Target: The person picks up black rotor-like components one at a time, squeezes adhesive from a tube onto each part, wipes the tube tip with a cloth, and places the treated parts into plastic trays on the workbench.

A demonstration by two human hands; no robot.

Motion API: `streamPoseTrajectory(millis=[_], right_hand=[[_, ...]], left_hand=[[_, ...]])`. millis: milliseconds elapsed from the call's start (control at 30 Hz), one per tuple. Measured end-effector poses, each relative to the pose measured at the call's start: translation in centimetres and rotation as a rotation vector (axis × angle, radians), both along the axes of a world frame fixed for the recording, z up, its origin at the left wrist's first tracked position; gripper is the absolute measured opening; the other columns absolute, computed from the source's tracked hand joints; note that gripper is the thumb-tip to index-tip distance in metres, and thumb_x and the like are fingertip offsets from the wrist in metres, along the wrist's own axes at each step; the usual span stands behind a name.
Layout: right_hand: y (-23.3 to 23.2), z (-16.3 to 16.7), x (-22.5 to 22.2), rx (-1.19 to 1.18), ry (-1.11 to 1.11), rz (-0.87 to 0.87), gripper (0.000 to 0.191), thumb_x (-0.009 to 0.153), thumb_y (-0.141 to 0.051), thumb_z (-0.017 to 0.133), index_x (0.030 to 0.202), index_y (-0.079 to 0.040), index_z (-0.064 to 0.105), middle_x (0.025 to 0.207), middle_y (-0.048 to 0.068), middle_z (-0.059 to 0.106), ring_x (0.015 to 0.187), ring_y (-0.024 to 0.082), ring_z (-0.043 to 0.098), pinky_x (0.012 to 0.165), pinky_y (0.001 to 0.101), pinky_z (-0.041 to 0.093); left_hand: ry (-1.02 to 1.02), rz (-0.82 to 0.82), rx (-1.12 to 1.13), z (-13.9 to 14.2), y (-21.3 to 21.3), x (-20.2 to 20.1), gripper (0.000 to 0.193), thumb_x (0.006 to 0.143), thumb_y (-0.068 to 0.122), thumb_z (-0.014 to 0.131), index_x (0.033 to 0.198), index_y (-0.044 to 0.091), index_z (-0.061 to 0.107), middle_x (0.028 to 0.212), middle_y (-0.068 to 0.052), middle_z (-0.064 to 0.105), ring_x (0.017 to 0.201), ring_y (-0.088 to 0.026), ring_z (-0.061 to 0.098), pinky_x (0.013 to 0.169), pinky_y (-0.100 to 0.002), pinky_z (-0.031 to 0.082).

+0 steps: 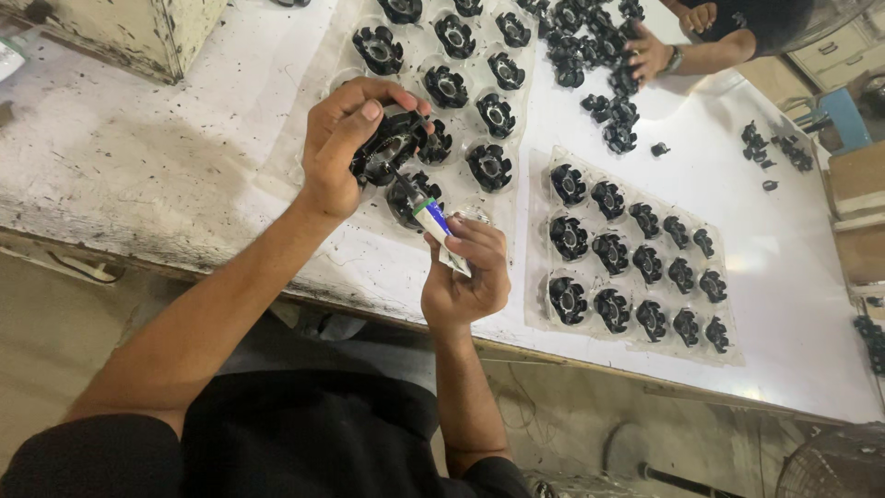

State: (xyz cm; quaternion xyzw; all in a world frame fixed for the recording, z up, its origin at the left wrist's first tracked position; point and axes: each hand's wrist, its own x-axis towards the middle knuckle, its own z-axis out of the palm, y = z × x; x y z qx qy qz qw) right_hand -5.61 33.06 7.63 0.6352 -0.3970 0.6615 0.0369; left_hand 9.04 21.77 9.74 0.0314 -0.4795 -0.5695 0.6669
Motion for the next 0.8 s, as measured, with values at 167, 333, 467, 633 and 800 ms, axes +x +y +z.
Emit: streamPoseTrajectory(millis=[167,333,467,633,800], right_hand=[[-0.2,0.6,0.4,-0.047,0.103,-0.059,0.033,0.077,0.021,0.073,0.096,-0.003,0.061,0.101,0.014,0.071,0.099,0.028,0.071,0.091,0.0389,0.061],[-0.3,1.0,0.4,-0.057,0.141,-0.049,0.031,0.073,0.02,0.067,0.093,-0.003,0.062,0.097,0.013,0.071,0.093,0.028,0.071,0.088,0.0392,0.063],[-0.4,1.2,0.1,-0.072,0.185,-0.043,0.03,0.072,0.019,0.066,0.091,-0.004,0.062,0.095,0.012,0.071,0.091,0.028,0.071,0.087,0.0403,0.062],[-0.4,1.1,0.0,-0.087,0.199,-0.057,0.029,0.073,0.018,0.068,0.09,-0.004,0.062,0.093,0.011,0.072,0.089,0.028,0.071,0.086,0.04,0.062],[-0.3,1.0,0.0,-0.081,0.191,-0.066,0.029,0.074,0.019,0.068,0.09,-0.005,0.062,0.093,0.011,0.071,0.089,0.028,0.07,0.087,0.0406,0.062]], left_hand=[[0.0,-0.012,-0.004,0.1,0.2,-0.2,0.033,0.106,0.024,0.052,0.117,-0.006,0.062,0.114,-0.02,0.07,0.103,-0.023,0.071,0.095,-0.035,0.06],[0.002,-0.014,0.005,-0.1,0.5,-0.1,0.033,0.106,0.023,0.053,0.117,-0.006,0.062,0.115,-0.021,0.07,0.105,-0.024,0.071,0.095,-0.035,0.06],[0.001,-0.018,0.028,-0.2,0.5,-0.1,0.033,0.105,0.023,0.051,0.117,-0.006,0.062,0.115,-0.022,0.071,0.104,-0.025,0.072,0.097,-0.037,0.06],[0.022,-0.045,0.064,-0.3,0.6,-0.2,0.034,0.105,0.024,0.05,0.117,-0.006,0.061,0.115,-0.022,0.07,0.103,-0.025,0.072,0.092,-0.035,0.06],[0.021,-0.051,0.085,-0.3,0.5,-0.3,0.034,0.104,0.024,0.05,0.116,-0.005,0.061,0.114,-0.022,0.07,0.101,-0.026,0.073,0.087,-0.035,0.061]])
